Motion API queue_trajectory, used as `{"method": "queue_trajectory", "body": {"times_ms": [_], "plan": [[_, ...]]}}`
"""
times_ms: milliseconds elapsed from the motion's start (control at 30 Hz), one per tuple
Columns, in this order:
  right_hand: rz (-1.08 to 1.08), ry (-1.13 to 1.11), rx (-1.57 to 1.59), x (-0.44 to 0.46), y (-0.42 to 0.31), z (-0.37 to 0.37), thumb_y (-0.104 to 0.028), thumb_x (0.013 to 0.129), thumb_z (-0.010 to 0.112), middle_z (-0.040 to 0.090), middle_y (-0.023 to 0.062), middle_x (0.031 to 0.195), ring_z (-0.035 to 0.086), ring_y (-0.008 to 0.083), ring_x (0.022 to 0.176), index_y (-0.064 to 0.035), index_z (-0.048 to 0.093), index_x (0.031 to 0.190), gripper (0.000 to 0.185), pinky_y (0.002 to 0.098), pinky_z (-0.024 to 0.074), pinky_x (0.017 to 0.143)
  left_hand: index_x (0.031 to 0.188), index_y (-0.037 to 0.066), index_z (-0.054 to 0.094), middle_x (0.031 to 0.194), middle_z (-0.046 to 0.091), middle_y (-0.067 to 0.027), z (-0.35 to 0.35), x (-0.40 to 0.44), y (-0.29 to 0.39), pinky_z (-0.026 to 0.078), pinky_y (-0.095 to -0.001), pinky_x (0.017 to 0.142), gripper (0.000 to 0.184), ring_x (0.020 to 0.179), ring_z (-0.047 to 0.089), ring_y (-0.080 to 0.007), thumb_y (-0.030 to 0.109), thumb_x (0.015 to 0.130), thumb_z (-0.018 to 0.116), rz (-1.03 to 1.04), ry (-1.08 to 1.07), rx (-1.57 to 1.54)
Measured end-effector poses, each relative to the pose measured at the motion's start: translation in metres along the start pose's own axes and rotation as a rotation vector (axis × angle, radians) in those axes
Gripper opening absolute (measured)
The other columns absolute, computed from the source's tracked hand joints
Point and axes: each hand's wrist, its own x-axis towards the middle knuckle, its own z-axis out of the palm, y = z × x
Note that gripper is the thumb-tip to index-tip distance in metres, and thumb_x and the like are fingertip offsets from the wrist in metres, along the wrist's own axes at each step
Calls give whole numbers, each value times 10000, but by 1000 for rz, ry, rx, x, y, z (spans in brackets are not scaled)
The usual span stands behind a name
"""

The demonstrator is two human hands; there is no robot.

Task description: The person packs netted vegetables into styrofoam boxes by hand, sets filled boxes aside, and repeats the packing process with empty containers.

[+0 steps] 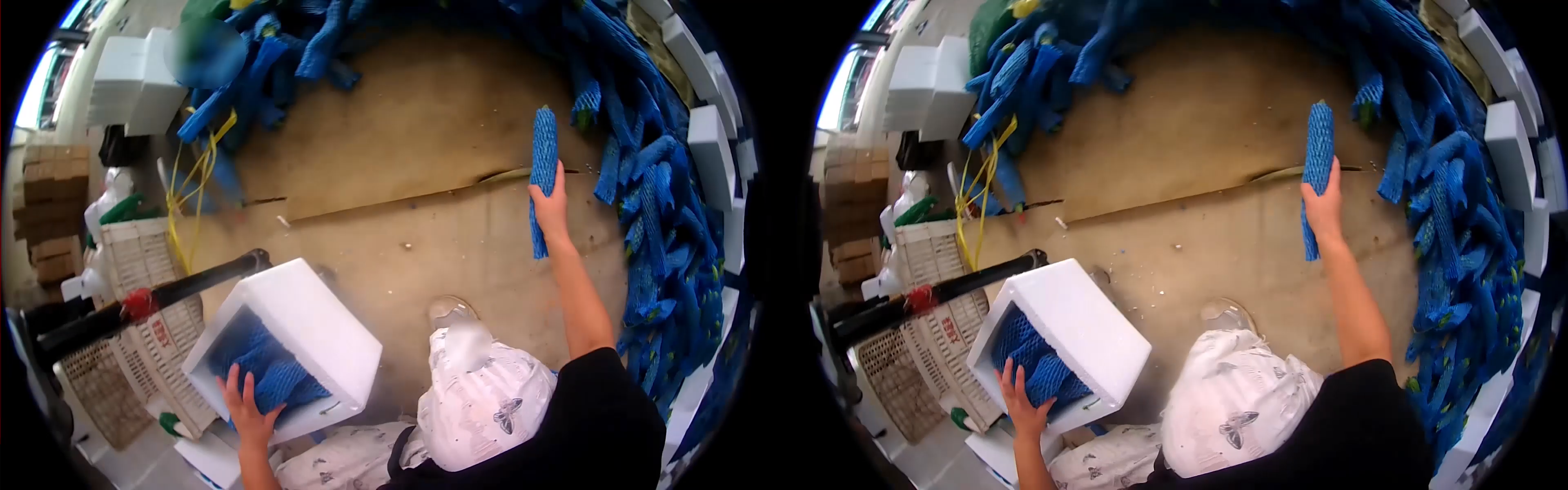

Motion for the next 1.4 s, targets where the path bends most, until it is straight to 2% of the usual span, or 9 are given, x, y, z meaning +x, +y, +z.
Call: {"method": "queue_trajectory", "body": {"times_ms": [167, 300, 467, 767, 833, 933, 1033, 1200, 1400], "plan": [[-526, -724, 266, -127, -130, 68, 38, 764, 649, 455, 118, 1425, 472, 203, 1266, -17, 338, 1460, 765, 306, 363, 1049, 1389, 209, 468, 1565, 130, -192, 0, -10, 16, 53, -581, 1153, 746, 1447, 122, -394, 329, 721, 777, 1, -215, -217], [-1357, -1237, -138, -212, -248, 108, -167, 685, 791, 548, 122, 1129, 607, 280, 913, -225, 508, 1377, 749, 387, 517, 779, 1394, 218, 470, 1527, 295, -120, 3, -15, -22, 63, -568, 1160, 631, 1433, 233, -313, 348, 812, 674, 12, 83, 28], [-1754, -1386, -404, -298, -213, 181, -274, 815, 670, 529, 90, 1020, 539, 261, 932, -114, 517, 1312, 544, 368, 475, 778, 1407, 224, 458, 1532, 304, -83, 8, -9, -35, 67, -544, 1170, 595, 1421, 274, -296, 274, 847, 652, 78, -56, -304], [-1771, -1479, -726, -316, -207, 186, -296, 824, 667, 516, 116, 1081, 528, 259, 974, -48, 429, 1395, 666, 351, 468, 835, 1355, 202, 517, 1492, 372, -123, -17, -3, -53, 184, -585, 1138, 536, 1405, 305, -308, 72, 849, 640, 78, -211, -610], [-1721, -1546, -734, -309, -214, 184, -306, 826, 673, 516, 121, 1104, 528, 266, 975, -63, 403, 1416, 693, 356, 475, 830, 1223, 112, 607, 1309, 560, -134, -30, -6, -35, 397, -392, 1041, 347, 1206, 518, -326, 60, 880, 584, -131, 125, -551], [-1754, -1421, -435, -320, -261, 166, -283, 841, 643, 518, 101, 1045, 544, 259, 936, -54, 461, 1339, 577, 386, 482, 796, 1057, 63, 647, 1067, 664, -120, -84, -10, 0, 496, -391, 818, 262, 937, 627, -312, 64, 796, 668, 15, 593, -452], [-1737, -1608, -313, -338, -319, 114, -263, 853, 639, 541, 67, 932, 569, 220, 844, -60, 561, 1066, 305, 321, 475, 695, 776, 121, 624, 736, 612, -3, -113, -39, 22, 430, -291, 633, 125, 641, 566, -156, 180, 773, 735, 345, 769, -167], [-1719, -1576, -86, -340, -307, 107, -203, 893, 644, 496, 16, 697, 549, 142, 610, -106, 569, 769, 174, 250, 412, 508, 700, 90, 613, 697, 583, -11, -88, -44, 45, 421, -273, 546, 119, 557, 527, -128, 126, 789, 685, 630, 851, -241], [-1568, -1585, -148, -335, -299, 134, -173, 873, 669, 508, 19, 683, 544, 156, 600, -85, 527, 703, 239, 267, 422, 502, 652, 100, 579, 645, 539, -7, -77, -38, 29, 416, -285, 538, 169, 535, 509, -143, 119, 772, 697, 481, 739, -378]]}}
